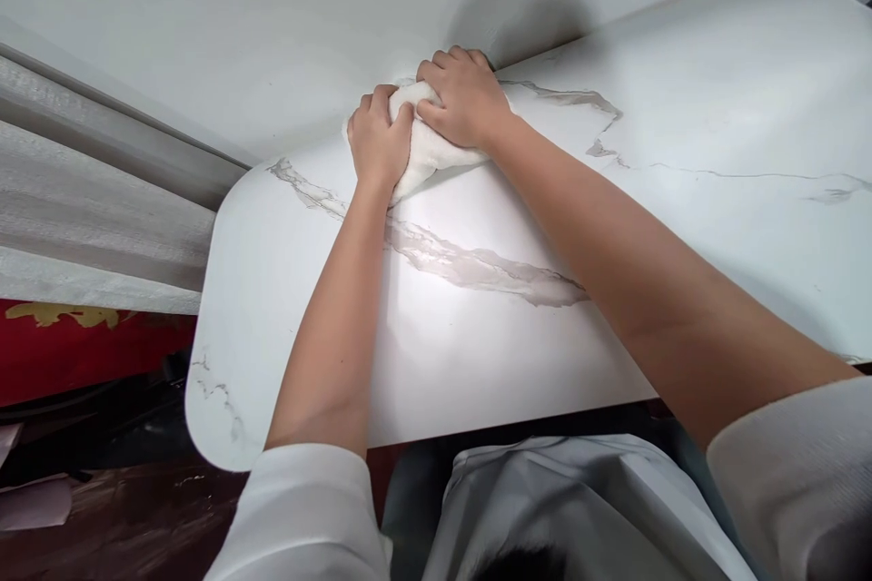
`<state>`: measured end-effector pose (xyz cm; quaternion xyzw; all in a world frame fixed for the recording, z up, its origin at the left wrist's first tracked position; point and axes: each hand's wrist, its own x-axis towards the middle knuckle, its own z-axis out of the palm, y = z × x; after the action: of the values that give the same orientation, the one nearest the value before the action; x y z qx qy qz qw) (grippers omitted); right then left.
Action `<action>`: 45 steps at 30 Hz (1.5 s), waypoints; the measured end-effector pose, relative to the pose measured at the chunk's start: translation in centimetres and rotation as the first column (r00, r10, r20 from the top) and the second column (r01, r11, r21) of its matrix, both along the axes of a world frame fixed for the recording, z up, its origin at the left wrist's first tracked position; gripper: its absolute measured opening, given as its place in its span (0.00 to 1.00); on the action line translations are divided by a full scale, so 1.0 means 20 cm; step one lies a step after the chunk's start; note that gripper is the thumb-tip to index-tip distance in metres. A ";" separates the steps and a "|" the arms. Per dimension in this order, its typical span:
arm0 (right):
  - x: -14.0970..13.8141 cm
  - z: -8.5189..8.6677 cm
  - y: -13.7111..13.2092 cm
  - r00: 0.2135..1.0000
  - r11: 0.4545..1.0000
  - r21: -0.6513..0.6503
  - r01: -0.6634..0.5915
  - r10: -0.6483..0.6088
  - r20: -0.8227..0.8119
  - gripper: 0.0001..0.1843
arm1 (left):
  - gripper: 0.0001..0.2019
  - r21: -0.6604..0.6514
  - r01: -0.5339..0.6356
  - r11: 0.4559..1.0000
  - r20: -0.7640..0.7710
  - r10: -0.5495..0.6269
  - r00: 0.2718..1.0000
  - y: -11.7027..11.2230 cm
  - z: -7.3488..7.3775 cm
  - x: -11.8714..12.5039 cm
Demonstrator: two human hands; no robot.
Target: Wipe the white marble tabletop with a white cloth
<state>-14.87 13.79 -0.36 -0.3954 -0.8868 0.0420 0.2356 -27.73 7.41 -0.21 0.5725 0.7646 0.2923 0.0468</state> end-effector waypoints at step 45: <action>0.78 -0.02 -1.15 0.997 0.997 0.074 -0.005 -0.001 0.082 0.27 | 0.22 -0.101 0.256 0.961 -0.118 -0.267 0.956 -1.10 0.01 0.67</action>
<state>0.64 -9.27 -0.73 -0.3868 -0.8971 -0.0068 0.2136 -14.39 -14.52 0.00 0.6841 0.6951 0.2128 0.0591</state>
